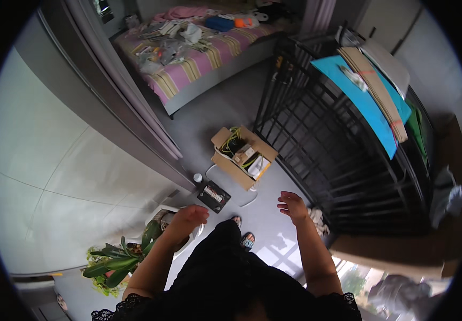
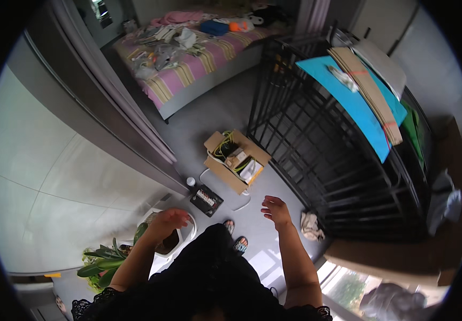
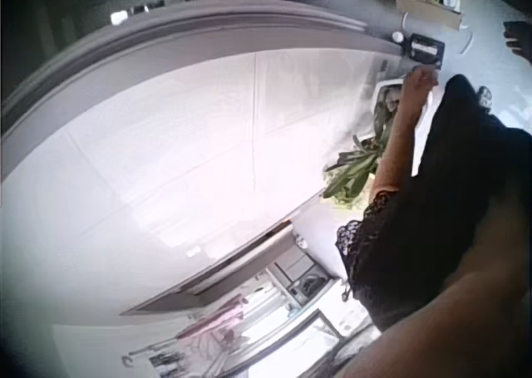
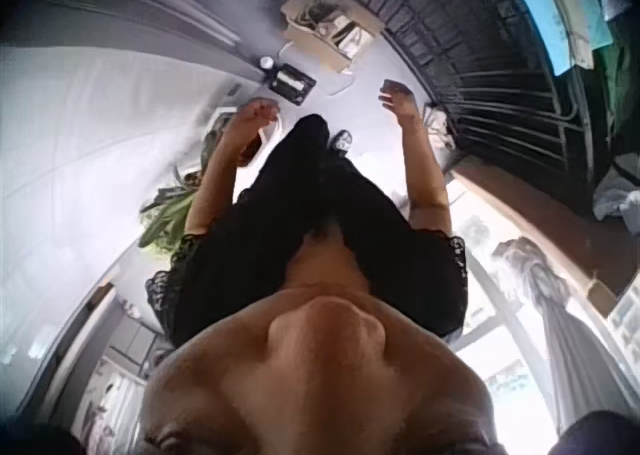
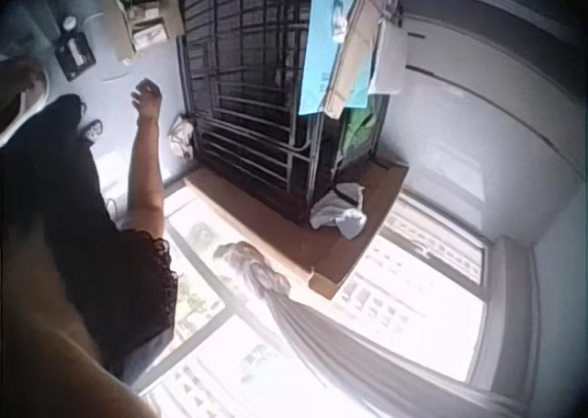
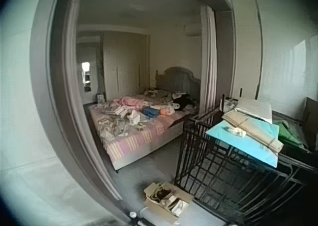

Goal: The person moves from a sink area to a bedroom and begins sorting through a cluttered bed. They pick up various items including a small black box, a white envelope, a blue card, and a green box, inspecting each before placing them into a white plastic bag.

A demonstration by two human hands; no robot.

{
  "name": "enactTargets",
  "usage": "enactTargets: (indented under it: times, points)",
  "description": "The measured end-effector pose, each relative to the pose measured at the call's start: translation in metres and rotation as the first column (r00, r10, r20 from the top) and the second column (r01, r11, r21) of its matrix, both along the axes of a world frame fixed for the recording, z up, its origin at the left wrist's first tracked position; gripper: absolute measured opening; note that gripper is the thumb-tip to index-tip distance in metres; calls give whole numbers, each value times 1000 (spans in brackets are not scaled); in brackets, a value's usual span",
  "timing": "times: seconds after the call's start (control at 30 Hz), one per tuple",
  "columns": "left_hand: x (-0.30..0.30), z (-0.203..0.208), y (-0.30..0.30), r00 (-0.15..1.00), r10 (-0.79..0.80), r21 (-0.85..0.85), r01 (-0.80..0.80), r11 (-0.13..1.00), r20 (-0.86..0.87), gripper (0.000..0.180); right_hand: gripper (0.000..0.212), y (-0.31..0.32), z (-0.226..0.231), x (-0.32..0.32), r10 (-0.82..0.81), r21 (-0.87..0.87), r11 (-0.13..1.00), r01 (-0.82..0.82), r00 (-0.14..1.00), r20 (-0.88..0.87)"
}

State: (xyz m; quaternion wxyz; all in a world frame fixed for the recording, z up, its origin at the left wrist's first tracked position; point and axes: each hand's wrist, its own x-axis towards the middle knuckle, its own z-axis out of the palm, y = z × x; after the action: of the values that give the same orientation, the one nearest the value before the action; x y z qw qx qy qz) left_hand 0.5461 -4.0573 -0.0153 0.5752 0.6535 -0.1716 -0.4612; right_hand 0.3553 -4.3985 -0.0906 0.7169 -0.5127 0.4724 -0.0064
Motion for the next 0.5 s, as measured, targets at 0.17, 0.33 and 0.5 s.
enactTargets:
  times: [0.17, 0.33, 0.5]
  points:
    - [77, 8, -58, 967, 215, 30, -221, 975, 138, 26, 35, -56, 40, 123, 223, 8, 974, -228, 962, 160]
    - [182, -10, -94, 972, 217, -8, -217, 976, 95, 30, 40, -113, 90, 190, 327, -125, 942, -312, 936, 131]
    - [282, 6, -99, 993, 117, 60, -118, 991, 30, 43, 43, -144, 141, 232, 384, -123, 921, -369, 915, 126]
